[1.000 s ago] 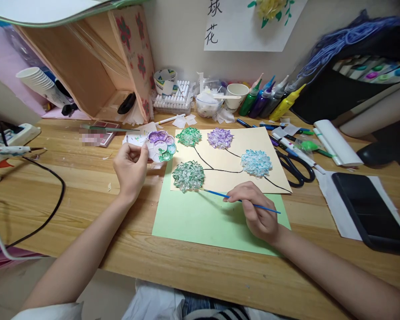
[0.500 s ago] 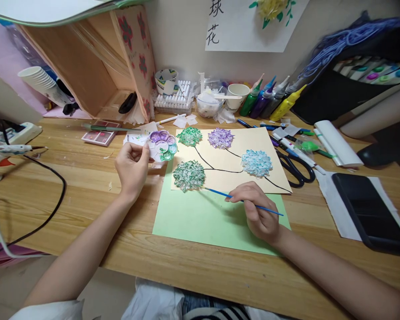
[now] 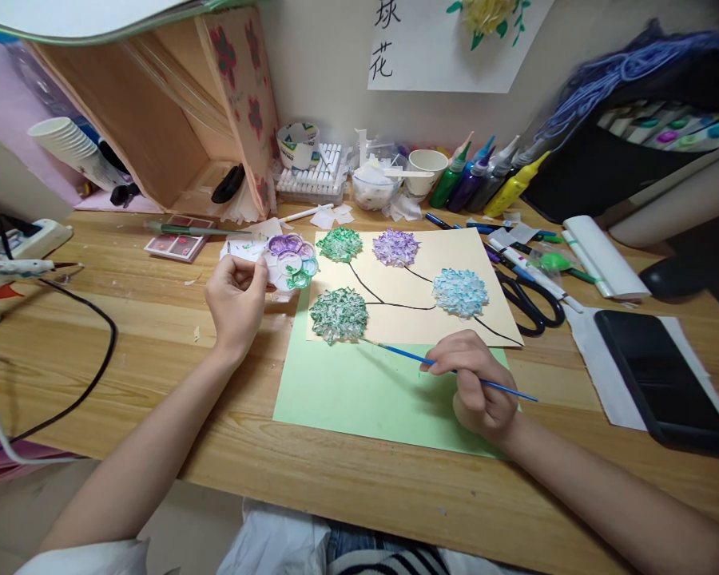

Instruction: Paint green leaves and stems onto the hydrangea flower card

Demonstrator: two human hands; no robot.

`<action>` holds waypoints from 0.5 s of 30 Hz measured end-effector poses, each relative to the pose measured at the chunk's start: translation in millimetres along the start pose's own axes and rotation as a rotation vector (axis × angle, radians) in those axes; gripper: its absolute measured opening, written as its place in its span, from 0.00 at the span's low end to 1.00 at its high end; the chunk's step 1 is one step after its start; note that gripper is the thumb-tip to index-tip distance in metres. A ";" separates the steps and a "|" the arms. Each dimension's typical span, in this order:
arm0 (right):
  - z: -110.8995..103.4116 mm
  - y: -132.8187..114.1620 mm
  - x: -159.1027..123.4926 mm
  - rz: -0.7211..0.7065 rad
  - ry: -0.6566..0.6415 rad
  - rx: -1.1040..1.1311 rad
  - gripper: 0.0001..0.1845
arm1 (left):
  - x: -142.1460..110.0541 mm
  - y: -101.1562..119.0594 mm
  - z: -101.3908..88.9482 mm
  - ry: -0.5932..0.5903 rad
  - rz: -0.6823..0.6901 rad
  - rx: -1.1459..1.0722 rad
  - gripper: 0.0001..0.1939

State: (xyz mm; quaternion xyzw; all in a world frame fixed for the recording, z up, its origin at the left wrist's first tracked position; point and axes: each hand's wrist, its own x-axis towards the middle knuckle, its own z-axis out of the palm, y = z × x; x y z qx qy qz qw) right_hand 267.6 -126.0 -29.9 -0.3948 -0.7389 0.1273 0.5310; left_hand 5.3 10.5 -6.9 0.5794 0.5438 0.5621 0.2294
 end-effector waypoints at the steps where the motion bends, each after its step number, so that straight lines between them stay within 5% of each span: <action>1: -0.4 -0.4 0.4 -0.008 -0.004 0.000 0.12 | 0.0 0.2 0.0 0.001 0.000 0.004 0.11; 15: -2.4 1.3 -3.5 0.018 0.009 -0.046 0.11 | 0.3 0.2 0.1 0.007 -0.001 0.021 0.11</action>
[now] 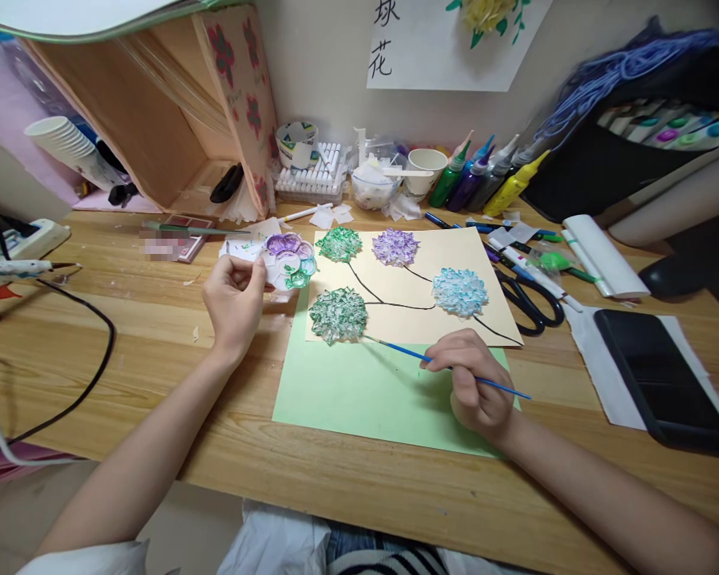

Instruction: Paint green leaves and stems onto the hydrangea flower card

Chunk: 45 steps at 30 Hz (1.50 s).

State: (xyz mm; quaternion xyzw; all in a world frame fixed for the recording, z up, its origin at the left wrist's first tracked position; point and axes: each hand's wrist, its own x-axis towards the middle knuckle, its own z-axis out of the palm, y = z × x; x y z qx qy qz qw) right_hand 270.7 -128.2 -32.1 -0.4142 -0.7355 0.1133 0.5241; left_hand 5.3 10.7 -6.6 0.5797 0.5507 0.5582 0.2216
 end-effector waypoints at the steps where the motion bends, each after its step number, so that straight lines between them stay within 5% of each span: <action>1: 0.3 -0.9 1.2 0.001 -0.016 -0.006 0.11 | 0.0 0.0 0.0 -0.002 0.002 0.003 0.12; 18: 0.2 -5.1 5.7 -0.069 -0.081 -0.021 0.12 | -1.3 1.6 -0.6 -0.009 -0.004 0.024 0.11; 21: 1.2 -0.6 0.2 -0.054 0.030 0.025 0.12 | -5.6 5.1 0.5 -0.025 0.021 -0.004 0.11; 24: 3.8 3.0 -1.6 0.035 0.167 0.059 0.12 | -15.7 11.6 4.1 -0.051 0.075 -0.045 0.11; 32: 7.7 2.0 6.7 0.086 -0.010 -0.005 0.14 | -41.0 23.7 17.4 -0.071 0.390 0.115 0.05; 45: 12.0 -1.2 13.6 0.106 -0.049 -0.103 0.14 | -45.4 22.6 19.6 -0.062 0.590 0.212 0.05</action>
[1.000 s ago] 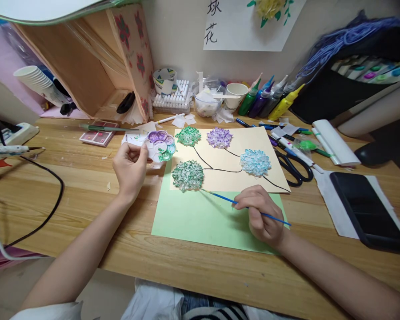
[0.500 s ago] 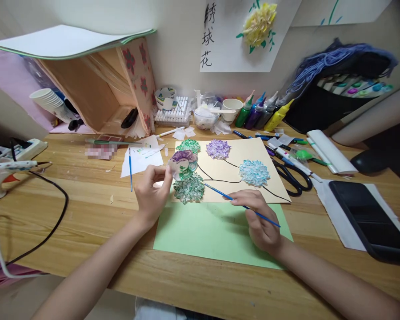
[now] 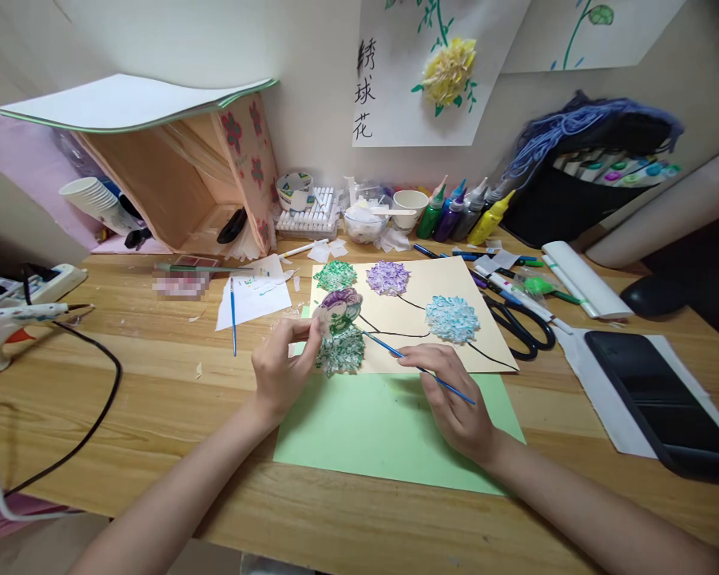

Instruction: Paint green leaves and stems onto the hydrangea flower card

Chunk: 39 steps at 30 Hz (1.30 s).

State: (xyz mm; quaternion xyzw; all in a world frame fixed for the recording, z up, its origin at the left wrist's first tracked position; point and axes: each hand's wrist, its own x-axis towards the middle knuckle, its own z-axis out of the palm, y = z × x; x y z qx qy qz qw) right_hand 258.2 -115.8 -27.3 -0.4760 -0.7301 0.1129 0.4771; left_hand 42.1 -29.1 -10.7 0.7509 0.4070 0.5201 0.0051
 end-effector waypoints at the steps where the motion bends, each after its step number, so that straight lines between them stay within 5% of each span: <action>1: 0.0 -0.2 0.0 -0.003 -0.004 -0.004 0.15 | 0.1 -0.2 -0.1 0.004 0.021 0.013 0.05; 13: 0.7 0.5 -0.7 0.046 -0.032 0.074 0.14 | -2.0 -1.8 0.2 0.009 0.042 0.028 0.03; 20: 1.6 3.6 0.2 0.255 -0.022 0.272 0.13 | -3.5 0.7 2.2 -0.005 -0.012 -0.044 0.04; 25: 0.6 9.4 1.2 0.413 0.164 0.515 0.13 | 7.9 -10.6 -6.5 0.002 -0.350 -0.182 0.06; 28: 0.1 12.6 2.4 0.509 0.302 0.677 0.13 | 20.1 -35.8 -28.0 0.005 -0.670 -0.237 0.11; 31: 0.0 15.7 3.9 0.631 0.372 0.763 0.12 | 24.2 -69.2 -53.3 -0.113 -0.910 -0.083 0.15; 35: -1.5 21.4 5.8 0.681 0.424 0.811 0.11 | 23.5 -101.2 -76.1 -0.352 -1.033 -0.078 0.21; 39: -9.9 26.8 12.6 0.666 0.529 0.824 0.12 | 38.6 -92.3 -87.2 -0.520 -0.935 0.220 0.23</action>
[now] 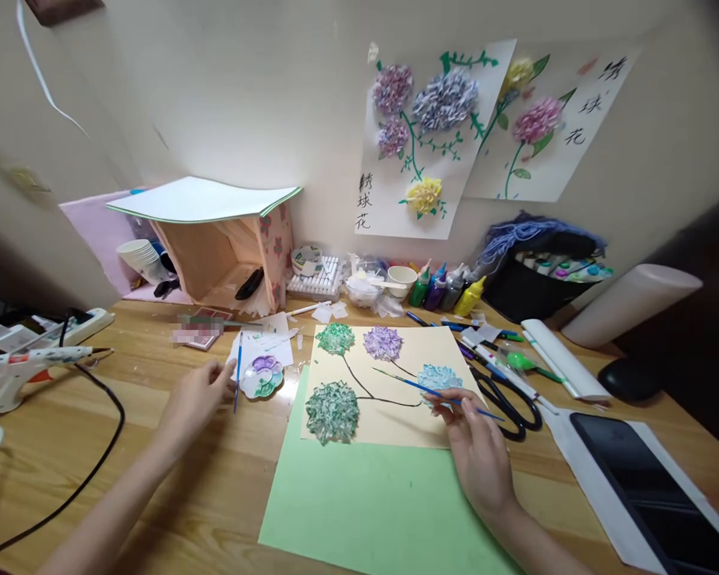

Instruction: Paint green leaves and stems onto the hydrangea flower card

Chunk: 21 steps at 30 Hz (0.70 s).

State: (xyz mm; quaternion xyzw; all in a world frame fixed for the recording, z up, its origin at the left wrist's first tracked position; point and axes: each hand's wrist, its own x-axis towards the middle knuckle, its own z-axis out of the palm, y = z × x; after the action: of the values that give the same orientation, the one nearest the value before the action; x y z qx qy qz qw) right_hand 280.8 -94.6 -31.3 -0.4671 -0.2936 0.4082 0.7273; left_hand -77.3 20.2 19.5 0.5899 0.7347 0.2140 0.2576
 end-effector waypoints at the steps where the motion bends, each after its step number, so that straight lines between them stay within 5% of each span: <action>1: -0.6 -3.0 3.4 -0.012 0.023 0.017 0.11 | -3.5 8.5 -1.5 0.087 0.043 0.143 0.23; 2: -1.2 -6.4 7.0 -0.020 0.044 0.034 0.11 | -7.0 18.0 -0.5 0.164 0.095 0.235 0.22; 4: -3.4 -13.3 14.2 -0.027 0.085 0.068 0.11 | -11.9 38.1 10.4 0.089 0.228 0.197 0.21; 8: -14.6 -24.2 21.5 -0.010 0.141 0.120 0.10 | -4.8 69.0 53.7 -0.357 0.157 -0.175 0.18; 12: -33.1 -33.3 18.9 0.012 0.188 0.159 0.10 | 12.5 81.4 79.5 -0.440 0.098 -0.270 0.18; 21: -47.7 -61.8 25.8 -0.061 0.215 0.200 0.08 | 17.5 93.0 88.3 -0.530 0.088 -0.369 0.16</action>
State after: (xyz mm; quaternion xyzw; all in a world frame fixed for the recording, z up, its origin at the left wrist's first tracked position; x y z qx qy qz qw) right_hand 351.8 -107.4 8.1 -0.4242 -0.1859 0.3607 0.8095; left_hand 45.7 58.0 6.3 0.5995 0.5648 0.1934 0.5332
